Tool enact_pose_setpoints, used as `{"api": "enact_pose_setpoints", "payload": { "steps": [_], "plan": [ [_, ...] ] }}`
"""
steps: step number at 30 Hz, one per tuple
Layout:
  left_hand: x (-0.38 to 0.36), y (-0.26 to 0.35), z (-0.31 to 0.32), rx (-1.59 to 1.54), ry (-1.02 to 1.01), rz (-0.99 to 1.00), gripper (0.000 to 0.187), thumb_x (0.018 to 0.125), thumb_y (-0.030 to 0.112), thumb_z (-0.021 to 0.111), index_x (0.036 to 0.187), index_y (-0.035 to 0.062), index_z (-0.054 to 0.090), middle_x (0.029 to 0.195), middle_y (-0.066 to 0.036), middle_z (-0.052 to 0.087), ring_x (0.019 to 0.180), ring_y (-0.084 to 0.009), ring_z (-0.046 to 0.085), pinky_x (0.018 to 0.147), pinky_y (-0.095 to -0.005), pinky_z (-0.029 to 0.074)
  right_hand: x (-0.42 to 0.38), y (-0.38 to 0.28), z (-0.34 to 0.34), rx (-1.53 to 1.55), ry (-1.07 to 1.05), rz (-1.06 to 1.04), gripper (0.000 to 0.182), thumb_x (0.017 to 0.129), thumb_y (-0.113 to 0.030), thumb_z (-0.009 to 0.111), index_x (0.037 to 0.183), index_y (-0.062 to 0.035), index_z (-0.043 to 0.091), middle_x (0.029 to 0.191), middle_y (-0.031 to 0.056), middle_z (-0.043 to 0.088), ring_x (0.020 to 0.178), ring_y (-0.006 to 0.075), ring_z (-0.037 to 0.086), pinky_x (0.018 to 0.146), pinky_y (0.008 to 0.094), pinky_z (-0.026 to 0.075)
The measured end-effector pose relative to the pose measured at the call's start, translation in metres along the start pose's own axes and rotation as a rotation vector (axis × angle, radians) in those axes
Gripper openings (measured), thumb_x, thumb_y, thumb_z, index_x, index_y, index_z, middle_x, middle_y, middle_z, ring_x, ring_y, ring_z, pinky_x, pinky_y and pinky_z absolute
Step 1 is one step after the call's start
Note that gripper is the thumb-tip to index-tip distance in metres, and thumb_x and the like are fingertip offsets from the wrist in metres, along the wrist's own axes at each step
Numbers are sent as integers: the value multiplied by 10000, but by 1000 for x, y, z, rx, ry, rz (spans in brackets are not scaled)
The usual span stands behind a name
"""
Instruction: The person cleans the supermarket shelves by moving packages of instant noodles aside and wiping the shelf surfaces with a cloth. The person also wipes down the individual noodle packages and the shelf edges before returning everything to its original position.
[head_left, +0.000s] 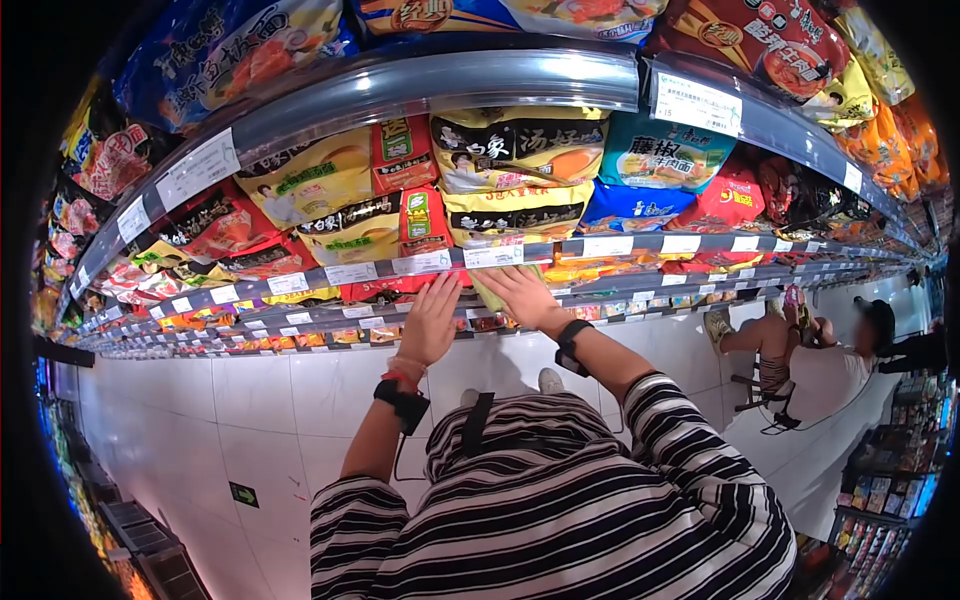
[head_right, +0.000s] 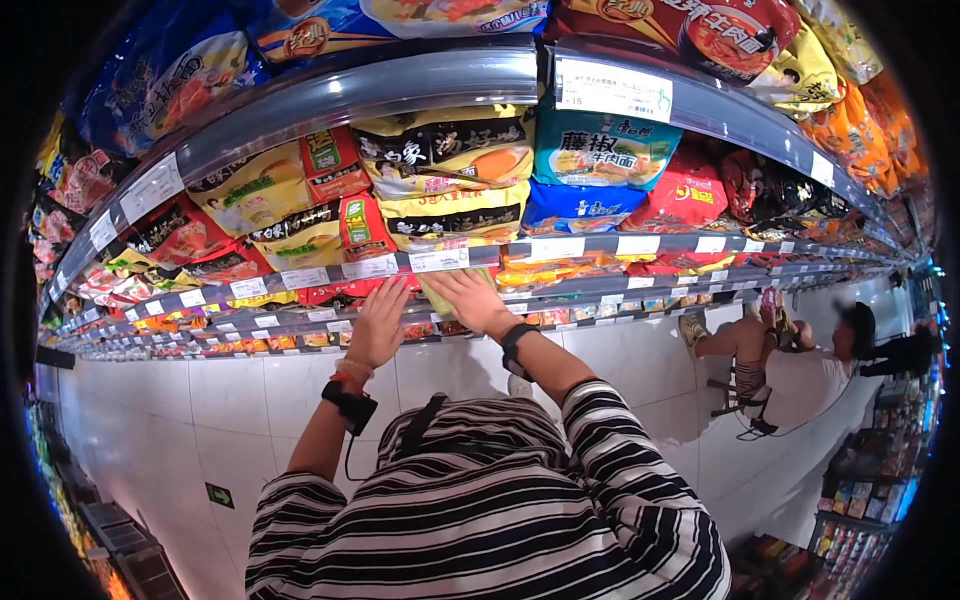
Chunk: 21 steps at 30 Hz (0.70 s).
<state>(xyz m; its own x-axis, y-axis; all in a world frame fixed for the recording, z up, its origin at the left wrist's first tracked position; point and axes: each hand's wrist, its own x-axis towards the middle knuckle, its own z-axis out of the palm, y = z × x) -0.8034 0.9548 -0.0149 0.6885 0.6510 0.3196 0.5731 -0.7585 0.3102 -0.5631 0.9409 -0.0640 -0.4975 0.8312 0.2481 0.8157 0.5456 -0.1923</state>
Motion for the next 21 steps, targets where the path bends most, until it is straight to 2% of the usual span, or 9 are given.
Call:
{"api": "enact_pose_setpoints", "payload": {
  "steps": [2, 5, 8, 12, 15, 17, 20, 21],
  "plan": [
    [1, -2, 14, 124, -42, -35, 665, 755, 64, 565, 1395, 3, 395, 1452, -145, 394, 1390, -267, 312, 1142, -415, 242, 3, 2, 3, 39, -2, 46, 764, 775, -173, 596, 1478, -144, 298, 1385, 65, 468, 1190, 255, 471, 979, 399, 365],
    [7, 5, 33, 170, -64, -130, 680, 760, 51, 545, 1417, 14, 371, 1467, -120, 382, 1397, -250, 304, 1151, -404, 225, -3, 8, 0, 32, -54, 113, 715, 783, -179, 616, 1444, -138, 347, 1322, 62, 509, 1183, 251, 485, 975, 396, 362],
    [-3, 2, 56, 187, -51, -51, 719, 746, 49, 562, 1429, 9, 339, 1466, -136, 368, 1392, -290, 296, 1144, -424, 237, -19, 19, -2, -19, -81, 218, 684, 778, -200, 640, 1409, -133, 383, 1287, 67, 526, 1170, 245, 501, 975, 397, 364],
    [5, 2, 58, 233, -46, -102, 712, 751, 77, 567, 1423, 6, 342, 1448, -126, 386, 1371, -277, 326, 1148, -410, 231, -34, 24, -16, -50, -134, 341, 649, 776, -219, 637, 1379, -129, 417, 1212, 62, 557, 1112, 223, 524, 922, 392, 376],
    [14, -3, 60, 223, -19, -156, 627, 757, 81, 558, 1362, 4, 414, 1389, -125, 441, 1327, -268, 372, 1138, -403, 250, -21, 15, 4, -83, 2, 392, 552, 795, -240, 623, 1305, -92, 474, 1158, 97, 573, 1072, 267, 543, 915, 403, 381],
    [20, -8, 63, 204, -8, -192, 563, 747, 86, 572, 1296, 1, 477, 1314, -130, 500, 1276, -278, 417, 1120, -414, 274, 4, -1, 10, 11, 3, 471, 457, 823, -281, 589, 1214, -49, 541, 1137, 163, 597, 1070, 324, 547, 914, 442, 391],
    [25, -16, 71, 215, 86, -176, 473, 728, 101, 599, 1187, 2, 538, 1215, -132, 548, 1226, -284, 452, 1092, -434, 299, 49, -20, 16, 122, -161, 551, 421, 840, -298, 554, 1163, -29, 581, 1099, 201, 626, 1056, 369, 563, 901, 486, 405],
    [26, -17, 68, 195, -2, -220, 495, 730, 106, 600, 1207, -3, 524, 1241, -137, 535, 1237, -288, 445, 1086, -441, 303, 55, -22, 22, 82, -48, 524, 408, 841, -301, 550, 1142, -29, 591, 1087, 206, 632, 1038, 372, 575, 896, 493, 408]
  ]
}}
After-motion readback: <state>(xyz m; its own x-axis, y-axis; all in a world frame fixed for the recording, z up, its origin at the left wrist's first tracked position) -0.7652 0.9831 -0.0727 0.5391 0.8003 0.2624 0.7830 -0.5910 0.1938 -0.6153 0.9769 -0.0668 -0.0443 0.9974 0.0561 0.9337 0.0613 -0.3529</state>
